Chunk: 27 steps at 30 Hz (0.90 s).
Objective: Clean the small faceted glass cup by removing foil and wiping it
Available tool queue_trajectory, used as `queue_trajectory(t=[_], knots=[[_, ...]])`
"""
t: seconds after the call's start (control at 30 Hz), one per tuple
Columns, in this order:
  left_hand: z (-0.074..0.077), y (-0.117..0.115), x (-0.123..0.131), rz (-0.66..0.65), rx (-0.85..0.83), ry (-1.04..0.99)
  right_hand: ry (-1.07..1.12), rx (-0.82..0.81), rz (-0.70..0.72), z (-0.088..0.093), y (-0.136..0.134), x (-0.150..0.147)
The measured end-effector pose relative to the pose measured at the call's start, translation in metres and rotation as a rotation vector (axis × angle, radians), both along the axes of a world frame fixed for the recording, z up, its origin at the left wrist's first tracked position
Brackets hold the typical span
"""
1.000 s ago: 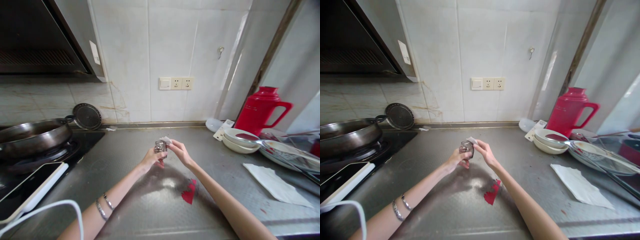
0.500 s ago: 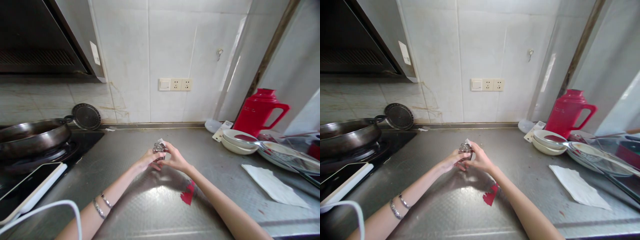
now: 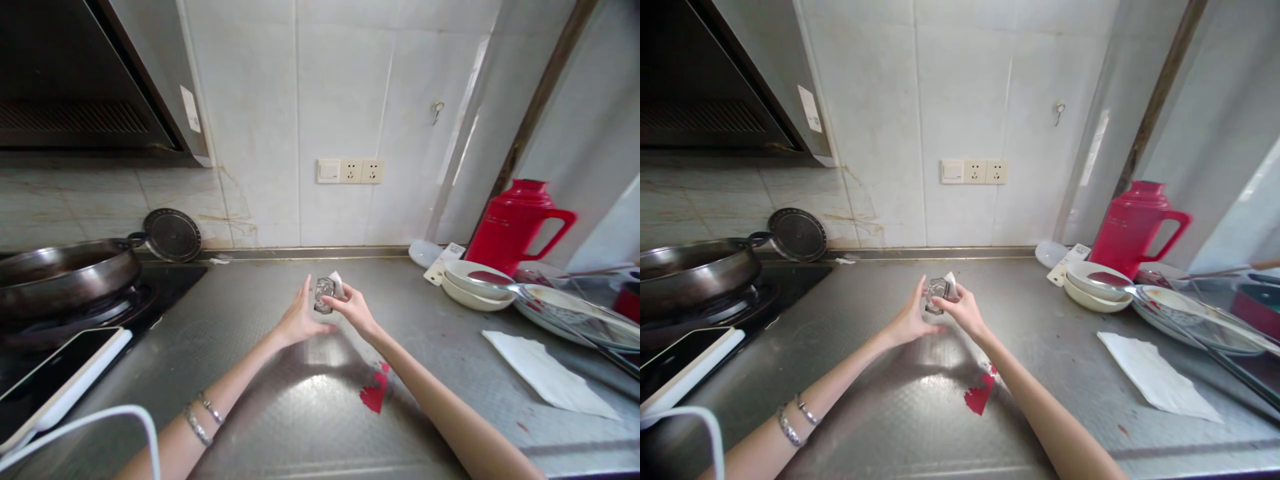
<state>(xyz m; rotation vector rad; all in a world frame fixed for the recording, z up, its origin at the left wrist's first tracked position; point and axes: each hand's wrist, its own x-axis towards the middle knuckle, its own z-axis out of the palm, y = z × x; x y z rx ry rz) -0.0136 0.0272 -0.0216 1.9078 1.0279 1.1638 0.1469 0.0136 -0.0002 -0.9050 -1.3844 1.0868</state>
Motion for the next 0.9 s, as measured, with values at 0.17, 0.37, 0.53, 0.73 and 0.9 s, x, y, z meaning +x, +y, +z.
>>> queue_trajectory(t=[0.17, 0.37, 0.53, 0.73, 0.9], knots=[[-0.007, 0.003, -0.001, 0.056, 0.132, 0.124, 0.023, -0.089, 0.057, 0.006, -0.009, -0.005], [-0.007, 0.003, 0.001, 0.14, 0.252, 0.104, -0.055, -0.039, 0.034, 0.005, -0.012, -0.008], [-0.004, -0.001, 0.001, 0.159, 0.275, 0.05, -0.13, -0.055, 0.043, 0.006, -0.011, -0.003], [-0.003, -0.005, 0.001, 0.11, 0.287, 0.083, -0.296, 0.213, -0.127, 0.005, -0.003, 0.006], [-0.005, -0.01, 0.006, 0.05, 0.196, 0.018, -0.432, 0.398, -0.218, 0.004, -0.006, 0.006]])
